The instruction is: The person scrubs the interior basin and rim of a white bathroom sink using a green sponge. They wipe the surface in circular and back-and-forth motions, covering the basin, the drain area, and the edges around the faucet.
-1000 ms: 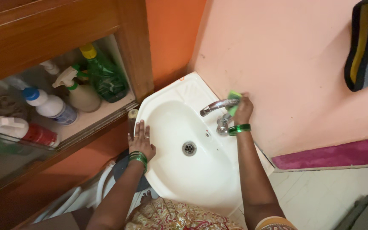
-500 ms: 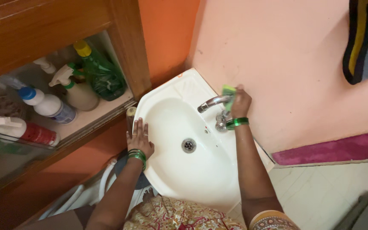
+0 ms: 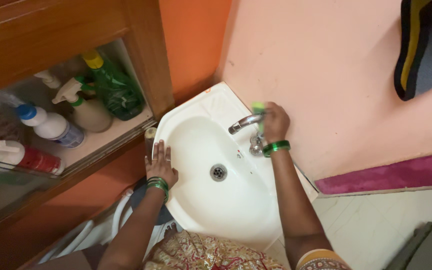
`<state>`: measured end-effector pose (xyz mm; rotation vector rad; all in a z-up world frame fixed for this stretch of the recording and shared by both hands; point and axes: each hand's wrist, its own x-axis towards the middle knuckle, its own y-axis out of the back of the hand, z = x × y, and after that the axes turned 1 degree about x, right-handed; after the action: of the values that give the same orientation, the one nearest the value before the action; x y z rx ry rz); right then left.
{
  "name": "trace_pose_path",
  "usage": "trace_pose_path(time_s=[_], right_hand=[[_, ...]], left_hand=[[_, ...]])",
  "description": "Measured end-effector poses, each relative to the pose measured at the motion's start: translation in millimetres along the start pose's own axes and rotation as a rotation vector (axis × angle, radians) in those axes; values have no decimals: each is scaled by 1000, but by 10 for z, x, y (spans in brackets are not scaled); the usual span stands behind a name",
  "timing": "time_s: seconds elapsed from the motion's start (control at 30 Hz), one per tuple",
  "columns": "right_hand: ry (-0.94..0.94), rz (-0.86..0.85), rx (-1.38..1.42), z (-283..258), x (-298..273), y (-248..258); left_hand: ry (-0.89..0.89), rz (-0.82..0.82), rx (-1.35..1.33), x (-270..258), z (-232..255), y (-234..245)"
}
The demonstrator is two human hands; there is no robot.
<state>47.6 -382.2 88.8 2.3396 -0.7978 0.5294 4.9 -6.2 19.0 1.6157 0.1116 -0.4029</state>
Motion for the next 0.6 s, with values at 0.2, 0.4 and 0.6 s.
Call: trace_pose_path(time_s=[0.2, 0.4, 0.6], right_hand=[[706, -267, -615, -1188, -64, -17], [269, -259, -477, -520, 119, 46], [-816, -23, 1011, 914, -186, -67]], left_hand=[[7, 23, -9, 14, 3, -52], [-3, -1, -9, 37, -7, -56], [-9, 10, -11, 11, -7, -48]])
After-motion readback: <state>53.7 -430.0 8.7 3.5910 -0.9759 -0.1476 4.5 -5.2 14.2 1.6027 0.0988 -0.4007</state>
